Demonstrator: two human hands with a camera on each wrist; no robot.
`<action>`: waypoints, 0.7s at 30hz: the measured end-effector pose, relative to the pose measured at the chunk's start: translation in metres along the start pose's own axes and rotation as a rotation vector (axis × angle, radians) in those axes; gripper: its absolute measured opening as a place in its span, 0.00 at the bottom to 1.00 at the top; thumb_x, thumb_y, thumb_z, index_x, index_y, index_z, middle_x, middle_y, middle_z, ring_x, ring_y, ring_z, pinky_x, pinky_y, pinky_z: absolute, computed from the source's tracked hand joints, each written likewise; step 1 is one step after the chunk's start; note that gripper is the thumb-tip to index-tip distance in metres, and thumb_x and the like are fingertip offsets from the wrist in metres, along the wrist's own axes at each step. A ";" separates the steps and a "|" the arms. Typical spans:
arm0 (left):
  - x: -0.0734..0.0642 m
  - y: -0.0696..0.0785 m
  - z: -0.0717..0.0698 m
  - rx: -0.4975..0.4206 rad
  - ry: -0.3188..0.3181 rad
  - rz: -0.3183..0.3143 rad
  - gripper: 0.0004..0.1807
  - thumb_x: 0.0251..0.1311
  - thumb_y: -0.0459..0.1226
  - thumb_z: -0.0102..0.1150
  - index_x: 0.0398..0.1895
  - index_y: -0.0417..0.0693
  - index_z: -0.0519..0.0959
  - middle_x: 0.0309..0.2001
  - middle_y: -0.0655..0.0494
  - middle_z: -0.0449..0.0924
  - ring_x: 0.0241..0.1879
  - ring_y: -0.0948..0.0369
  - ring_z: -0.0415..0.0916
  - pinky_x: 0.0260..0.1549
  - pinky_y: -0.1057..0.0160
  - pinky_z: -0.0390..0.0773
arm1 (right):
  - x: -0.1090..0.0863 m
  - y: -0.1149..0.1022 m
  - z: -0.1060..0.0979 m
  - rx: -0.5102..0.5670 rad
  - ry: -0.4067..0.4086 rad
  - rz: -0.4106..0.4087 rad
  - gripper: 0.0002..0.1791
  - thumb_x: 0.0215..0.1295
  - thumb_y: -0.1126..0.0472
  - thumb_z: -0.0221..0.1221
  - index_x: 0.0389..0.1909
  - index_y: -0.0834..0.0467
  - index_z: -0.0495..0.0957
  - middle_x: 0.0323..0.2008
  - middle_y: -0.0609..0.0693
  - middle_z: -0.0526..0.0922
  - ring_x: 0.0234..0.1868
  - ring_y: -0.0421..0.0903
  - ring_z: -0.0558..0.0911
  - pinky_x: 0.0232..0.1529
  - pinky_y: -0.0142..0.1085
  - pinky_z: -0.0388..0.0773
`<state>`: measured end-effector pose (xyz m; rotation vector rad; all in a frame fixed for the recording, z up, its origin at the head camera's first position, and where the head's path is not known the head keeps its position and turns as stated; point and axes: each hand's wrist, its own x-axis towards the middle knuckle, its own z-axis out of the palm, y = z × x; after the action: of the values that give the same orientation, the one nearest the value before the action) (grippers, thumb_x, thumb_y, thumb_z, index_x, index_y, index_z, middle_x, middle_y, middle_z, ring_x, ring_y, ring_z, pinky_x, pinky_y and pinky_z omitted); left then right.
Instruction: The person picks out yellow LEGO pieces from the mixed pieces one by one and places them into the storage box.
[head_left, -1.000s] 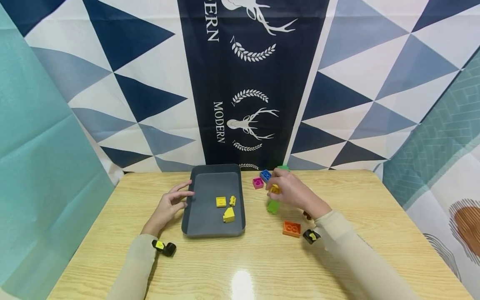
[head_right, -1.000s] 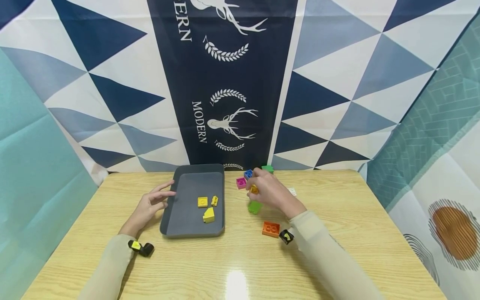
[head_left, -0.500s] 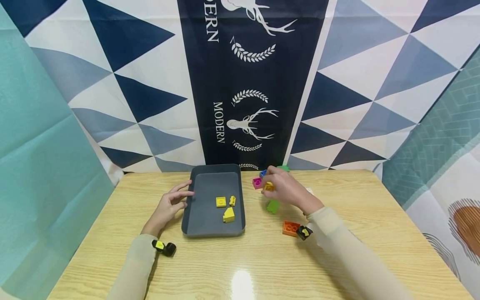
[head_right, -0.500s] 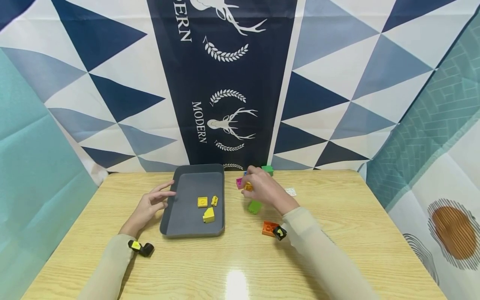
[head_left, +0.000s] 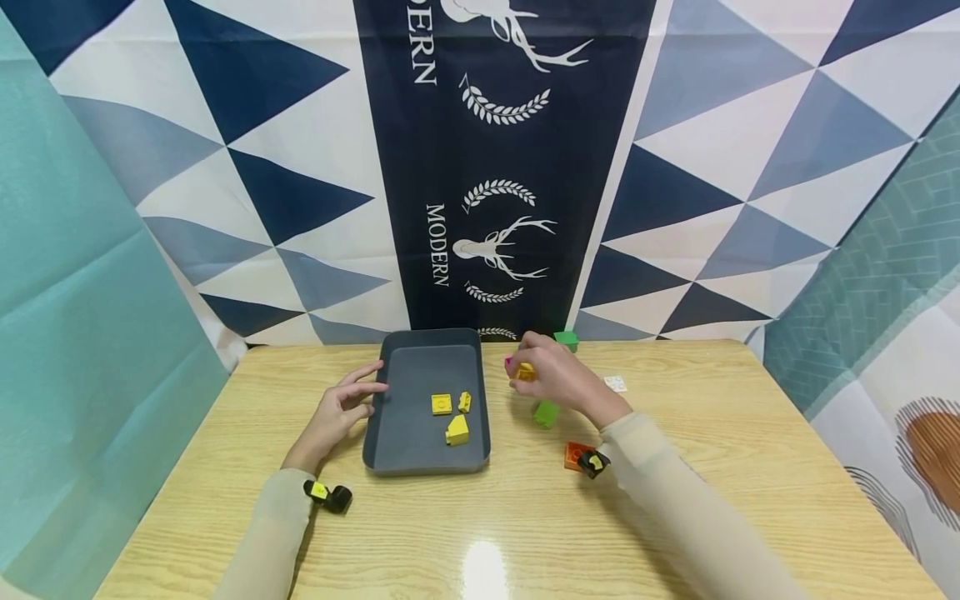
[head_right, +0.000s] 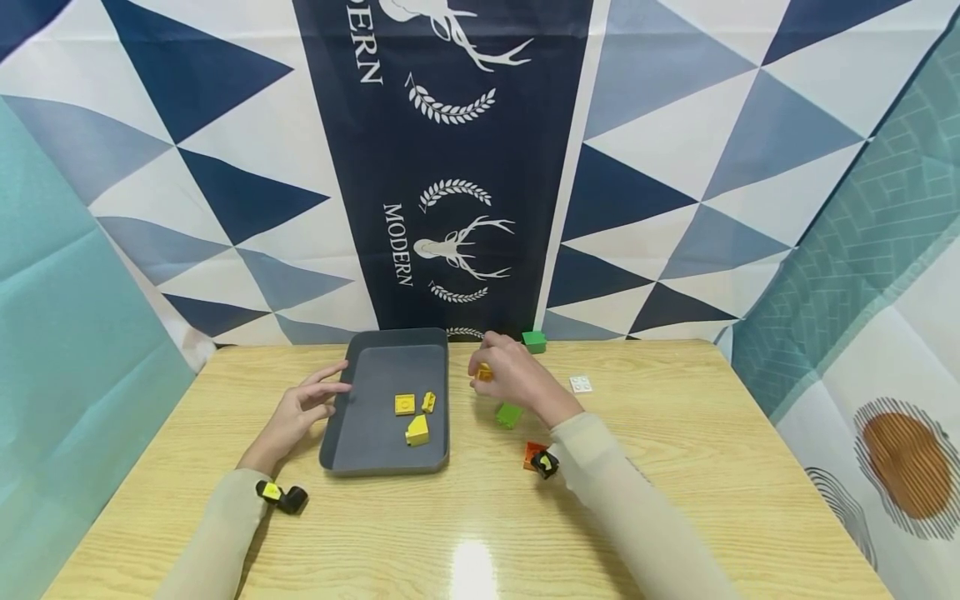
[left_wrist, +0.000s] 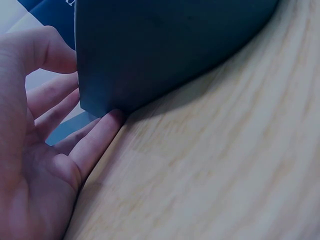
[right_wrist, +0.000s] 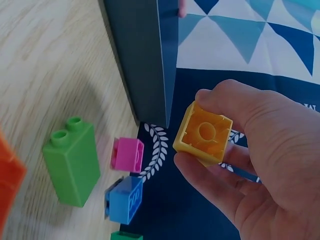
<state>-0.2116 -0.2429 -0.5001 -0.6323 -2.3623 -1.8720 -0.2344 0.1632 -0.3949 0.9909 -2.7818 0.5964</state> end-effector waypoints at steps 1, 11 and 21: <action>0.000 0.000 0.000 0.002 0.000 -0.001 0.23 0.66 0.16 0.54 0.63 0.21 0.83 0.85 0.28 0.63 0.85 0.32 0.60 0.74 0.82 0.72 | 0.001 0.000 0.000 0.000 0.001 0.000 0.05 0.66 0.61 0.77 0.41 0.57 0.94 0.43 0.52 0.84 0.41 0.46 0.79 0.45 0.37 0.82; 0.000 -0.001 0.000 -0.007 0.005 0.013 0.22 0.66 0.16 0.55 0.62 0.20 0.82 0.85 0.26 0.63 0.84 0.52 0.68 0.73 0.82 0.73 | 0.016 -0.005 0.007 0.028 -0.015 0.040 0.05 0.67 0.60 0.76 0.41 0.56 0.94 0.43 0.51 0.84 0.42 0.46 0.79 0.44 0.36 0.78; -0.001 -0.006 0.000 -0.006 0.013 0.044 0.21 0.66 0.16 0.56 0.62 0.19 0.82 0.83 0.23 0.63 0.78 0.74 0.71 0.72 0.82 0.74 | 0.026 -0.009 0.012 0.043 -0.034 0.063 0.06 0.69 0.59 0.76 0.43 0.55 0.94 0.45 0.51 0.84 0.44 0.47 0.80 0.45 0.39 0.77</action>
<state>-0.2127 -0.2445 -0.5054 -0.6646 -2.3166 -1.8598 -0.2493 0.1369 -0.3965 0.9327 -2.8511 0.6558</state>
